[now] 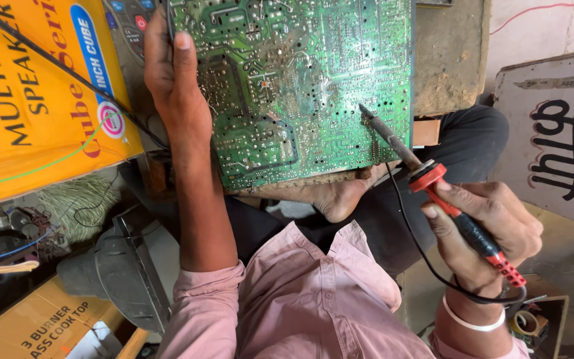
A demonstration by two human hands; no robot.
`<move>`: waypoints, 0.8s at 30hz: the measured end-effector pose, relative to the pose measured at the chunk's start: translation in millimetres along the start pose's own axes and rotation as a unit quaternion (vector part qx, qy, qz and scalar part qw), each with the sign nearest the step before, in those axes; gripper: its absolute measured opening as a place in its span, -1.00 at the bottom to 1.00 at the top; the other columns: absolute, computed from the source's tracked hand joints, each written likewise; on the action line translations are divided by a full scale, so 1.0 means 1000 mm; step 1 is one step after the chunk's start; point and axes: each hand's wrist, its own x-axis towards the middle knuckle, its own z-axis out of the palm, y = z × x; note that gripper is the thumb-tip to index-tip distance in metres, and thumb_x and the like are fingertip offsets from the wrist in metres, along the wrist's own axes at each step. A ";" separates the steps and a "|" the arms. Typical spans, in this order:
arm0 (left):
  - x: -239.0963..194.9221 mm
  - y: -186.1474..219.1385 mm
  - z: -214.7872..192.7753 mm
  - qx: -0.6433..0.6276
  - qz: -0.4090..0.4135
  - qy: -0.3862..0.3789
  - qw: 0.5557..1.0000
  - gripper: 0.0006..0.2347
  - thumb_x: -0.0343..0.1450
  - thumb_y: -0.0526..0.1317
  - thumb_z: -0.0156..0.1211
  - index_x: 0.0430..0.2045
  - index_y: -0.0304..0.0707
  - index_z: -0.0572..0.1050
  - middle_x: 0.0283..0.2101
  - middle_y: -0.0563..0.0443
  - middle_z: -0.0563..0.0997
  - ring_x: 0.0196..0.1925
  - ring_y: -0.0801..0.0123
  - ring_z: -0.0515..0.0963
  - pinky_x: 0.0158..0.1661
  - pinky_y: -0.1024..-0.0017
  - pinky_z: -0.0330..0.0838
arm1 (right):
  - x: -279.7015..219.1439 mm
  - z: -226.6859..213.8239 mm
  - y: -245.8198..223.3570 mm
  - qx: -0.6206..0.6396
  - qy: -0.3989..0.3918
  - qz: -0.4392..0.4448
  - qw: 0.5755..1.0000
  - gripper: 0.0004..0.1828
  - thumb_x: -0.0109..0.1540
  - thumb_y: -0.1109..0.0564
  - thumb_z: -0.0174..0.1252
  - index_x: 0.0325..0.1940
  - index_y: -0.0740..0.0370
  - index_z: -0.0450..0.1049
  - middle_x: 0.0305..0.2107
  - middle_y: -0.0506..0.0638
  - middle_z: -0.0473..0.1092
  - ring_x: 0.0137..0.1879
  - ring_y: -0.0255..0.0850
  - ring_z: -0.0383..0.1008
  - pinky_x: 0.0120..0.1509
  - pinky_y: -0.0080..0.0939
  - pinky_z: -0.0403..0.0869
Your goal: The person sits cross-legged on the floor and uses a soldering iron to apply solder to multiple points on a green circuit board. They then use multimeter probes to test electrical continuity at various points on the board.
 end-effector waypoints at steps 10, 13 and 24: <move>-0.002 0.001 -0.002 -0.008 0.007 -0.014 1.000 -0.60 0.74 -0.07 0.07 0.39 -0.36 0.29 0.26 0.05 0.52 0.18 0.56 0.45 0.27 0.56 0.27 | 0.001 -0.003 -0.001 0.034 -0.023 0.019 0.999 -0.70 0.23 0.15 0.47 -0.03 0.34 0.59 -0.31 0.13 0.53 -0.29 -0.26 0.54 -0.19 -0.40 0.43; -0.003 0.001 -0.002 -0.007 0.004 -0.012 1.000 -0.60 0.73 -0.07 0.07 0.40 -0.36 0.28 0.30 0.02 0.51 0.24 0.52 0.45 0.31 0.53 0.26 | 0.007 -0.010 0.001 0.045 -0.047 0.002 0.998 -0.72 0.23 0.15 0.46 -0.05 0.32 0.59 -0.29 0.10 0.52 -0.26 -0.28 0.56 -0.18 -0.41 0.44; -0.004 -0.001 -0.002 -0.020 -0.012 -0.004 1.000 -0.57 0.72 -0.10 0.09 0.40 -0.44 0.26 0.31 -0.03 0.50 0.26 0.47 0.44 0.32 0.50 0.24 | 0.017 -0.014 0.020 0.159 -0.031 0.101 0.982 -0.63 0.17 0.16 0.48 0.00 0.33 0.57 -0.25 0.01 0.51 -0.26 -0.41 0.46 -0.17 -0.51 0.36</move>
